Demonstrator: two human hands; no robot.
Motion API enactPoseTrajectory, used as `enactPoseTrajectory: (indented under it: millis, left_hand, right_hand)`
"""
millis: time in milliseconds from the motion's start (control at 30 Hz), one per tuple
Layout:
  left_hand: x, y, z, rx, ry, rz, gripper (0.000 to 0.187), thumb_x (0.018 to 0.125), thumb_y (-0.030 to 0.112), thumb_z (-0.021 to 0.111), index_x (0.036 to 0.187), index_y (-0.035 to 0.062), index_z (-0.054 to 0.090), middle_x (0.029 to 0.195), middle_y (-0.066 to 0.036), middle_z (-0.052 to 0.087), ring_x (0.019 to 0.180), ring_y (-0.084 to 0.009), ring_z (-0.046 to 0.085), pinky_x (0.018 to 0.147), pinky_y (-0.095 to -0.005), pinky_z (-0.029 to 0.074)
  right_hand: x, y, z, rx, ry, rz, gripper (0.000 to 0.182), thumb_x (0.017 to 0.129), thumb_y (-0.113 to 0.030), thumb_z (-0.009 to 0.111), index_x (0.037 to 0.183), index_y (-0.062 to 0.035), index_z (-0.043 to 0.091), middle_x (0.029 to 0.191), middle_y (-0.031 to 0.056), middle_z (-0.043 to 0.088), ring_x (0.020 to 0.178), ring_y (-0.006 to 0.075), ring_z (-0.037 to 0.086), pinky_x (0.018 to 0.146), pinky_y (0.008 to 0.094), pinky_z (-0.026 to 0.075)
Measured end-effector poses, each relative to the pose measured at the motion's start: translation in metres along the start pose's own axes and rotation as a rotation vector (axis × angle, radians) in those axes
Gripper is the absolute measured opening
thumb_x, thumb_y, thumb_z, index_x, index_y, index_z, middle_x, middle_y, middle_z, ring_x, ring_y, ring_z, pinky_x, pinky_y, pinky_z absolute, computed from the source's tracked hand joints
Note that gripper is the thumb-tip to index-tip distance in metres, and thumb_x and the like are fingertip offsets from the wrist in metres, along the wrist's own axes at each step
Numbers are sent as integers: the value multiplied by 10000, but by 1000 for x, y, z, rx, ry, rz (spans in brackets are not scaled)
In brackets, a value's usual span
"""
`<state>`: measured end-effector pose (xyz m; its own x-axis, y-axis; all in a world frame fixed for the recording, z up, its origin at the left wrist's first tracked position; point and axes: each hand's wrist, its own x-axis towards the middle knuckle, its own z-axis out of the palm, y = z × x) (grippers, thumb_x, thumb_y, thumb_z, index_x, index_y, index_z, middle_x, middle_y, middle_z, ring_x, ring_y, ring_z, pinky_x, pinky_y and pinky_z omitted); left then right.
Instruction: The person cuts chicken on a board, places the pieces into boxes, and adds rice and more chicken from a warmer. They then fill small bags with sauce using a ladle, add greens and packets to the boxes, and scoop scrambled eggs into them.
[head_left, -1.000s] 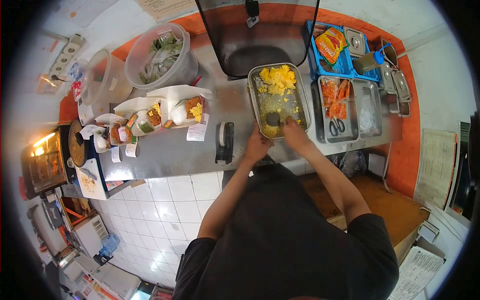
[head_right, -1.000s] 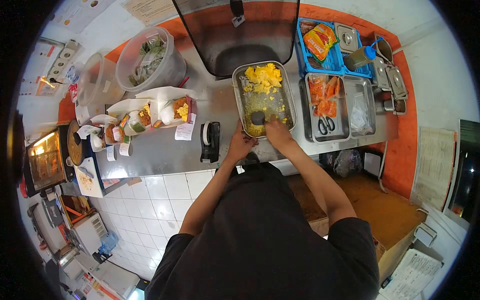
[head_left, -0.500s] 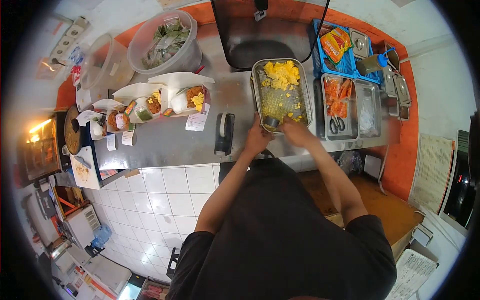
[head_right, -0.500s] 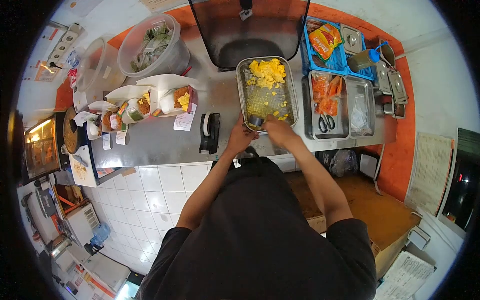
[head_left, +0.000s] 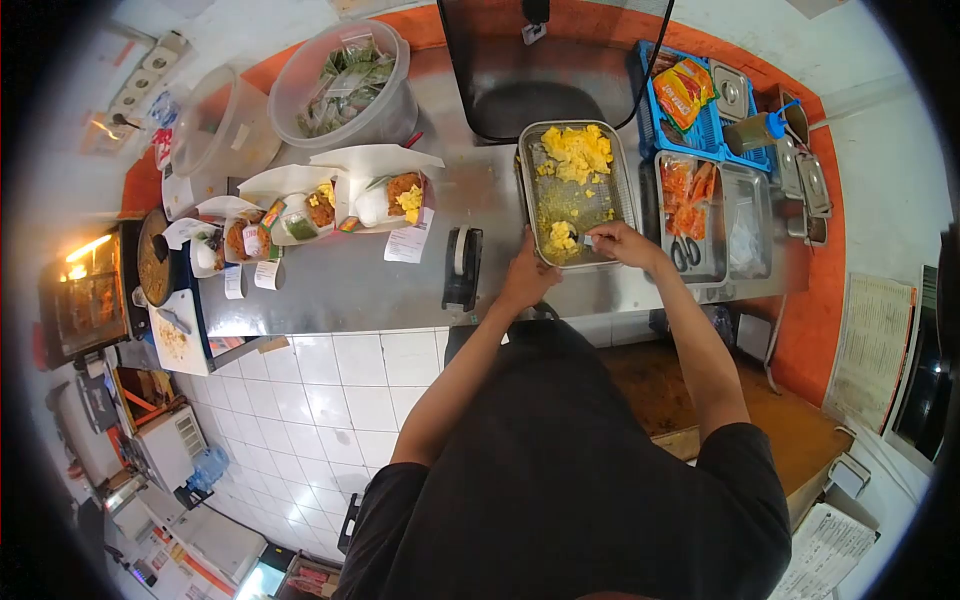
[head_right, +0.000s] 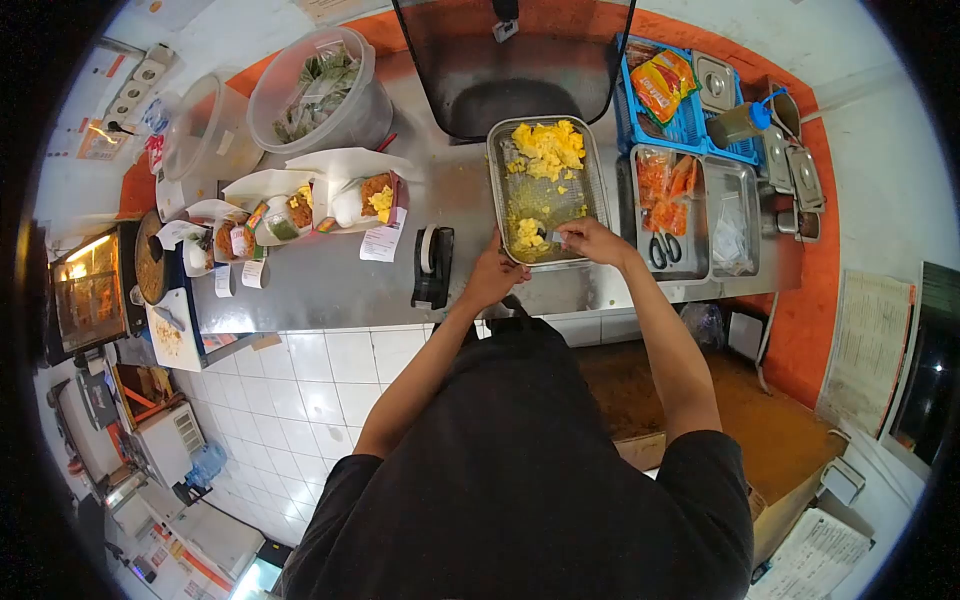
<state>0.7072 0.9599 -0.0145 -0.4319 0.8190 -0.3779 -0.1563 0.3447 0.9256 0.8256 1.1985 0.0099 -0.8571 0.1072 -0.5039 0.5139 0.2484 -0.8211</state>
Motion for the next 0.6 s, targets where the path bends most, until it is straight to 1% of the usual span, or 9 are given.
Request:
enactPoseTrajectory:
  millis: [67,167,233,300,367,433,467,533,600]
  left_hand:
    - [-4,11,-3,11,-12,-29,978,897,-16,624,1538,-5,-115,895,-209,701,821,-216,723,711,-310,588]
    - [-11,9,-6,39,-32,-56,992,897,22,641,1523,-40,-126,909,-197,707,838,-219,722,731,-312,586]
    - [-21,4,-14,63,-24,-54,1003,897,47,652,1513,-62,-132,920,-186,712,846,-219,721,746,-313,583]
    - [-38,9,-26,88,-150,-4,993,900,65,647,1498,-97,-129,946,-162,721,868,-214,718,792,-320,574]
    - [-63,34,-46,109,-259,-16,852,908,67,625,1516,-102,53,949,-145,721,848,-200,708,818,-318,563]
    - [-87,33,-65,-7,-294,-2,750,924,95,635,1512,-71,200,939,-140,707,844,-197,697,802,-312,561]
    - [-102,27,-73,-182,-274,1,700,935,118,643,1504,-50,272,931,-136,699,846,-194,691,787,-308,559]
    - [-128,34,-100,-220,-234,-75,670,948,140,640,1497,-31,296,934,-137,691,865,-191,688,783,-309,559]
    - [-150,31,-125,-216,-199,-152,607,975,186,623,1475,-9,341,952,-144,681,895,-183,685,785,-318,563]
  right_hand:
    - [-4,-7,-7,179,36,79,320,1002,-169,576,1270,4,597,875,26,639,683,78,496,634,261,454]
    - [-10,-26,-17,168,82,93,326,1001,-165,581,1268,21,593,840,24,623,644,79,465,621,252,442]
    - [-15,-46,-17,168,127,93,308,1001,-161,582,1236,36,601,821,21,611,638,81,479,600,248,432]
    - [-11,-50,-25,131,128,24,293,991,-118,551,1227,48,597,857,42,617,692,103,548,633,262,476]
    - [-3,-60,-26,-35,180,-98,253,992,-115,549,1183,42,604,808,16,570,665,87,510,603,256,450]
    - [6,-86,-18,104,138,-166,221,999,-121,544,1149,26,614,793,3,555,653,83,500,587,242,427]
    - [16,-101,-9,109,98,-199,221,999,-121,544,1149,26,614,793,3,555,653,83,500,587,242,427]
    - [37,-131,8,209,84,-136,207,1006,-136,541,1134,6,621,792,-4,555,637,78,481,574,231,406]
    - [59,-172,38,132,60,-205,202,1010,-128,535,1144,-4,621,789,-2,556,637,77,478,572,234,408]
